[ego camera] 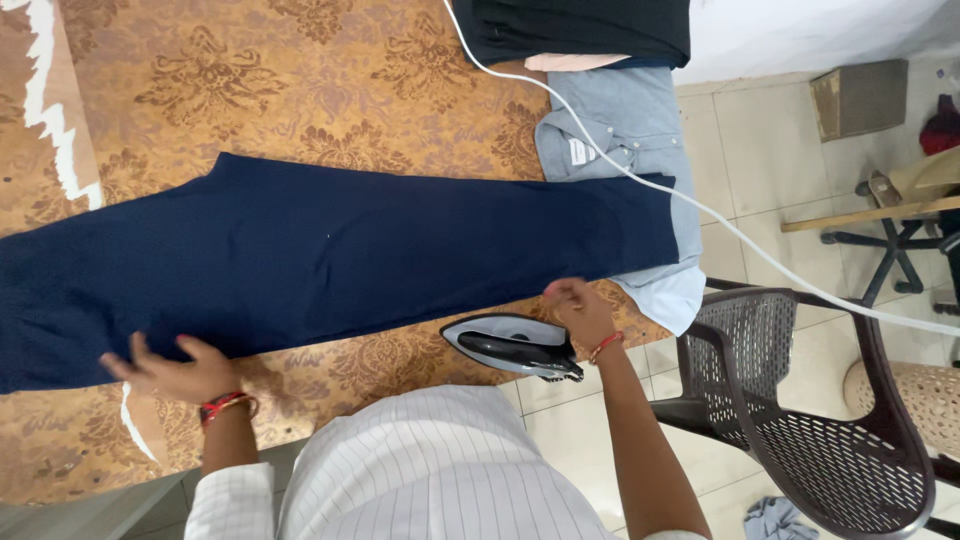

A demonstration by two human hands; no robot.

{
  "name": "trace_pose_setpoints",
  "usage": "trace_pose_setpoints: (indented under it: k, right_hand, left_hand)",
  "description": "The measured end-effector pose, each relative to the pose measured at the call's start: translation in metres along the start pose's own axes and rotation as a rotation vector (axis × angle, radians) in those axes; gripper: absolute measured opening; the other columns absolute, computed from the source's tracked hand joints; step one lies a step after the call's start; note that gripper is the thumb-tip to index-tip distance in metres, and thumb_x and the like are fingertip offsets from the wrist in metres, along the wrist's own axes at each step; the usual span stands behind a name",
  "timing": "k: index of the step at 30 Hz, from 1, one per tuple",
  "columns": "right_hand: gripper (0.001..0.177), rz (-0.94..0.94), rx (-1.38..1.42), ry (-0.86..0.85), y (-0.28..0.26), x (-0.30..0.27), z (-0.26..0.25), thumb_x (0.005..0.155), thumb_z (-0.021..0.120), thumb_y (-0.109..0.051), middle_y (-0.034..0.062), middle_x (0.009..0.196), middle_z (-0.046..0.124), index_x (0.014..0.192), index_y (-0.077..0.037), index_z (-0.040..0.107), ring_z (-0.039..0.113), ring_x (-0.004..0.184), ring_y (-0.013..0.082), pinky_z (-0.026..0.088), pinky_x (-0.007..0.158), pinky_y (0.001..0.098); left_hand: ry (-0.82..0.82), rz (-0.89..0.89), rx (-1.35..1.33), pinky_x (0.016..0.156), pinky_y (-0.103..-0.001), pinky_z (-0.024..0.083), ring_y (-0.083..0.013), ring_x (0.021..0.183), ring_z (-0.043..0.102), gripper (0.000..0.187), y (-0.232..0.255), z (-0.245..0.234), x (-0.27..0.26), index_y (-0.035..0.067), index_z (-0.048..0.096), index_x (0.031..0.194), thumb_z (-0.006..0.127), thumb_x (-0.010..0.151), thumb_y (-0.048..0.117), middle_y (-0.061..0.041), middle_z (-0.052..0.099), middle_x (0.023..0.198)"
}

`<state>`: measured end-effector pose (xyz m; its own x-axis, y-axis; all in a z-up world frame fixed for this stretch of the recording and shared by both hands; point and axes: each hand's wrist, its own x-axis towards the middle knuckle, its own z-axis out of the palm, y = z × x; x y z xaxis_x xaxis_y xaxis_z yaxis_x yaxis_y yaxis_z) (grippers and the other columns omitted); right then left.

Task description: The person irons a pair of black pants and then a pair of navy blue pants on a patterned table. They use a handheld iron to smooth the fabric, repeatedly folding and unfolding the pants to iron different sections.

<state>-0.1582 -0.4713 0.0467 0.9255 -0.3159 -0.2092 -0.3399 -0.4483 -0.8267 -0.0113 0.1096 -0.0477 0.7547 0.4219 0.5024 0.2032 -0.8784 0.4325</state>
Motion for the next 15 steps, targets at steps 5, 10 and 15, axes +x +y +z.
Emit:
trace_pose_setpoints:
  k: [5, 10, 15]
  right_hand:
    - [0.038, 0.665, 0.693, 0.468, 0.102, 0.042, -0.052, 0.105, 0.066, -0.028, 0.0184, 0.108, 0.067, 0.121, 0.006, 0.062, 0.062, 0.090, 0.0281, 0.052, 0.071, 0.0361]
    - [0.040, 0.827, 1.020, 0.539, 0.129, 0.053, -0.051, 0.099, 0.064, -0.030, 0.0216, 0.125, 0.066, 0.121, 0.002, 0.055, 0.071, 0.108, 0.0321, 0.061, 0.088, 0.0361]
    - [0.037, 0.818, 1.199, 0.584, 0.110, 0.074, -0.050, 0.094, 0.080, -0.032, 0.0059, 0.114, 0.058, 0.114, -0.012, 0.055, 0.060, 0.099, 0.0222, 0.053, 0.089, 0.0371]
  left_hand:
    - [0.070, -0.767, -0.447, 0.099, -0.036, 0.059, -0.0295, 0.121, 0.067, 0.040, -0.078, 0.012, 0.020, -0.001, 0.050, 0.139, 0.064, 0.108, 0.021, -0.017, 0.058, 0.133]
    - [-0.176, -1.163, -0.957, 0.061, -0.031, 0.047, -0.0166, 0.076, 0.050, 0.047, -0.105, 0.012, 0.037, 0.008, 0.049, 0.130, 0.069, 0.105, 0.042, -0.007, 0.048, 0.101]
    - [-0.366, -1.512, -1.225, 0.071, -0.031, 0.044, -0.0149, 0.084, 0.047, 0.056, -0.111, 0.019, 0.064, 0.023, 0.058, 0.132, 0.070, 0.100, 0.068, 0.004, 0.059, 0.111]
